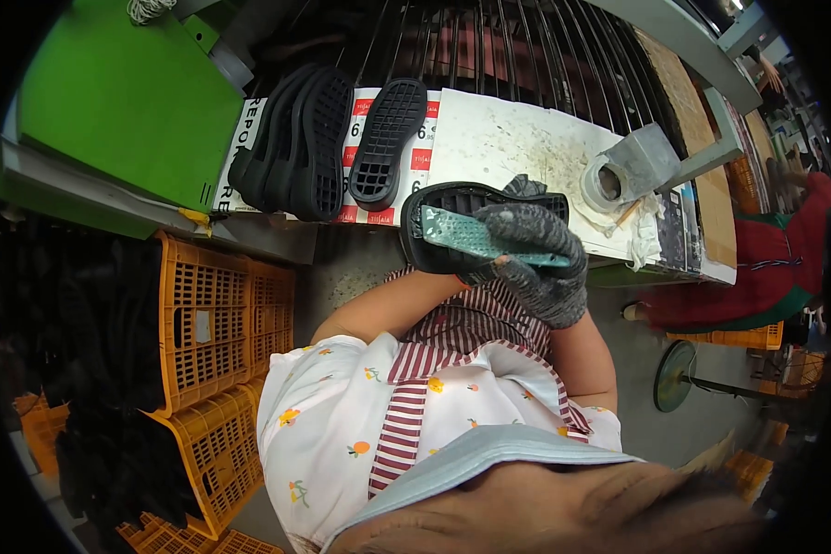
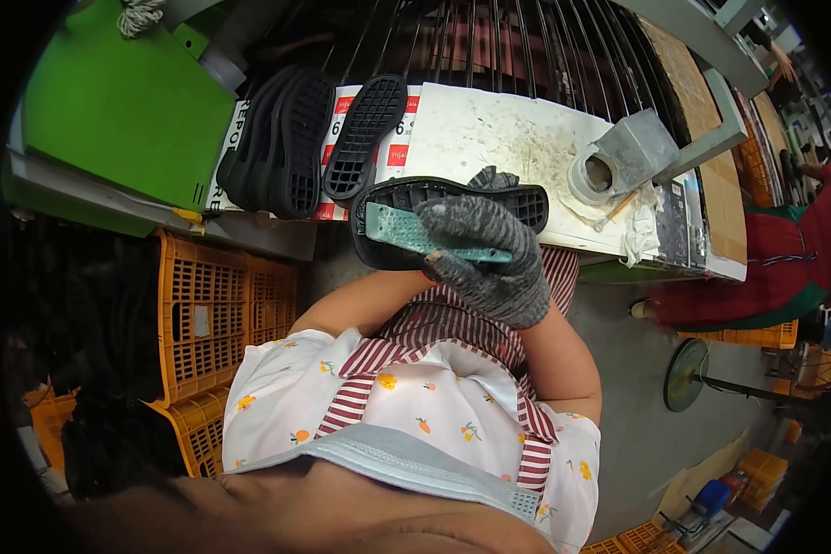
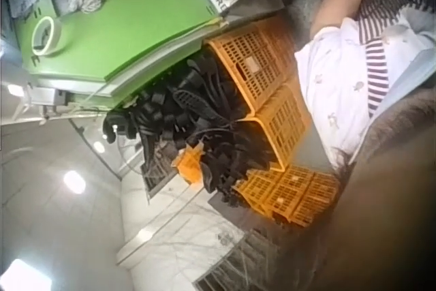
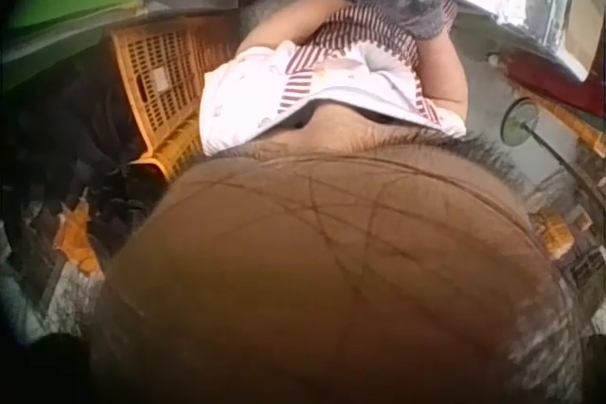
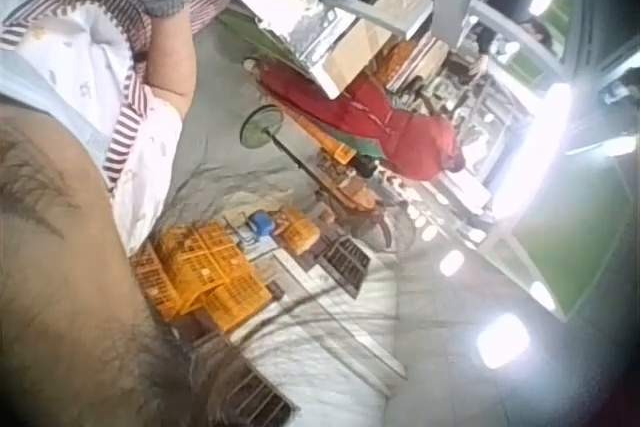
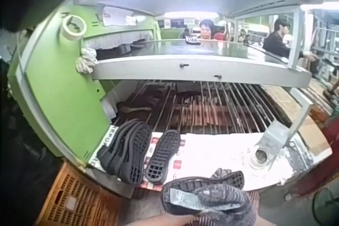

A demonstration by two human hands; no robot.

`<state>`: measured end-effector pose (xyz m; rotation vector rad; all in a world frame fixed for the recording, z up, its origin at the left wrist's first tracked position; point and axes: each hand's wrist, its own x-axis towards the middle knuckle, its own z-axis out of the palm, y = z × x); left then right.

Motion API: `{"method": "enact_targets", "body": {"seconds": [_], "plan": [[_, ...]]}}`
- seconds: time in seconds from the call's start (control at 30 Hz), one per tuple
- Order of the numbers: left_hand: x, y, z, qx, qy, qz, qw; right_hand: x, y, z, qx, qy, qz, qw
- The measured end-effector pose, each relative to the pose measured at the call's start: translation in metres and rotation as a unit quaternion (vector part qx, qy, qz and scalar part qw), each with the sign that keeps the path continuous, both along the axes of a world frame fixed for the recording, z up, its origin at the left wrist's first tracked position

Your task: The person dips a tool into a container, picks up shoe soles, and applies adhesive to the soles using the tool.

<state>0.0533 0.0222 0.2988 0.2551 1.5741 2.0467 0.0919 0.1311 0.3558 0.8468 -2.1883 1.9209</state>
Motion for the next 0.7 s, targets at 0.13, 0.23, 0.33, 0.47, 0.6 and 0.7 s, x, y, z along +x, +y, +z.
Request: {"method": "enact_targets", "body": {"seconds": [0.13,0.23,0.33,0.47,0.6,0.7], "plan": [[0.002,0.013,-0.016,0.096,-0.131,0.021,0.986,-0.01,0.006,0.004,-0.021,-0.012,0.016,1.0],[0.0,0.015,-0.052,0.407,-0.044,-0.118,0.905,-0.013,0.009,0.009,-0.04,-0.045,0.033,0.998],[0.004,0.019,-0.052,0.383,-0.091,-0.13,0.91,-0.014,0.012,0.009,-0.055,-0.052,0.044,0.996],[0.01,0.019,-0.063,0.435,-0.199,-0.159,0.864,-0.014,0.015,0.011,-0.058,-0.064,0.043,0.995],[0.013,0.022,-0.066,0.352,-0.102,-0.182,0.913,-0.017,0.02,0.012,-0.044,-0.081,0.04,0.995],[0.017,0.017,-0.037,0.215,0.062,-0.204,0.953,-0.02,0.025,0.011,-0.047,-0.098,0.037,0.993]]}}
